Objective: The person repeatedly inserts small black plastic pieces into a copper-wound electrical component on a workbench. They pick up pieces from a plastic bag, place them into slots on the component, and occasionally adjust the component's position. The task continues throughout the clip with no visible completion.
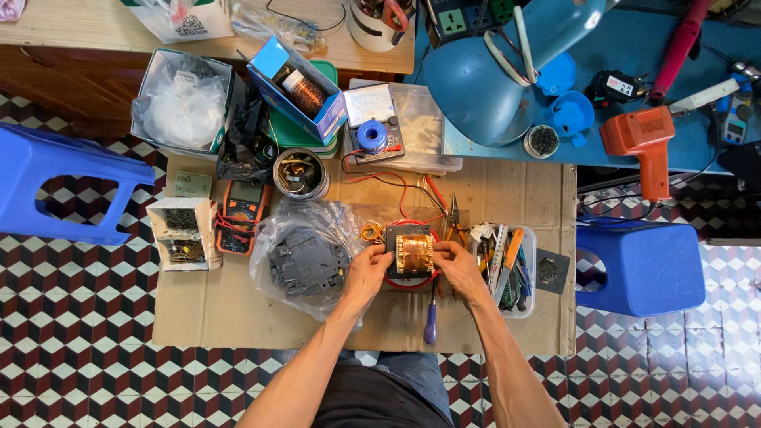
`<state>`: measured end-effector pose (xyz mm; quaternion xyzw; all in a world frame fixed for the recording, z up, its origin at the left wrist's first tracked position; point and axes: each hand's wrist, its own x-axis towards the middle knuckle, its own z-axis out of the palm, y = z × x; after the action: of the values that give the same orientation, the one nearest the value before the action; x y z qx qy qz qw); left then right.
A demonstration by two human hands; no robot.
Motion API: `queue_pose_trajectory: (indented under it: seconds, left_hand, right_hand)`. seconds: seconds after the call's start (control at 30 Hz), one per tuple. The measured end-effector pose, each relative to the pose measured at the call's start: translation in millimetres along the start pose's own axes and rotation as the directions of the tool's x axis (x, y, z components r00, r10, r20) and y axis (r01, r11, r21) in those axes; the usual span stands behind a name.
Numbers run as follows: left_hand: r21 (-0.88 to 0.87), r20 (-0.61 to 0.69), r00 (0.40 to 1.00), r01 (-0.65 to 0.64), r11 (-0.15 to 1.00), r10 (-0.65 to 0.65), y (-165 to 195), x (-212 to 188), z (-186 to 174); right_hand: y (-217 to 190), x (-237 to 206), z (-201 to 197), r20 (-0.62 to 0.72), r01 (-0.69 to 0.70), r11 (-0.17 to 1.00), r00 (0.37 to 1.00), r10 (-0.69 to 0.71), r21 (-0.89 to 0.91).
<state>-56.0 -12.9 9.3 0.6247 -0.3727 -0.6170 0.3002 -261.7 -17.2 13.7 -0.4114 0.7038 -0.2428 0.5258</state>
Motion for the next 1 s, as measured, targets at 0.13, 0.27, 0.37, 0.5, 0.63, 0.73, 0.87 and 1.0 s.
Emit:
queue_pose_trajectory:
  seconds: [0.13, 0.27, 0.37, 0.5, 0.63, 0.73, 0.87, 1.0]
  left_hand:
    - [0.076, -0.044, 0.999, -0.006, 0.997, 0.009, 5, 1, 3]
    - [-0.04, 0.016, 0.998, -0.058, 0.998, 0.059, 5, 8, 8]
    - [-0.145, 0.025, 1.0, -0.006, 0.989, 0.009, -1, 11, 10]
    - [-0.165, 0.037, 0.999, -0.013, 0.986, 0.019, -7, 20, 14]
    - [-0.125, 0.032, 0.998, 0.056, 0.991, -0.052, -6, 27, 15]
    - [-0.084, 0.035, 0.997, 0.064, 0.994, -0.062, -5, 29, 13]
    - [-0.043, 0.043, 0.996, 0.081, 0.996, -0.08, -2, 30, 11]
    - [-0.017, 0.063, 0.995, 0.084, 0.996, -0.082, 5, 35, 14]
  right_hand:
    - [0, 14, 7, 0.04, -0.081, 0.982, 0.995, 0.089, -0.17]
    - [13, 6, 16, -0.119, 0.108, 0.956, 0.982, -0.145, -0.272]
    - [21, 4, 17, -0.063, -0.106, 0.991, 0.993, 0.101, -0.082]
    - [29, 6, 6, 0.067, -0.059, 0.973, 0.997, 0.045, 0.224]
    - [36, 4, -7, 0.143, -0.114, 0.96, 0.987, 0.079, 0.255]
    - [39, -1, -13, 0.113, -0.272, 0.935, 0.961, 0.252, 0.229]
    - [43, -8, -18, 0.056, -0.268, 0.921, 0.963, 0.263, 0.282]
    - [50, -9, -11, 0.02, -0.231, 0.942, 0.972, 0.233, 0.245]
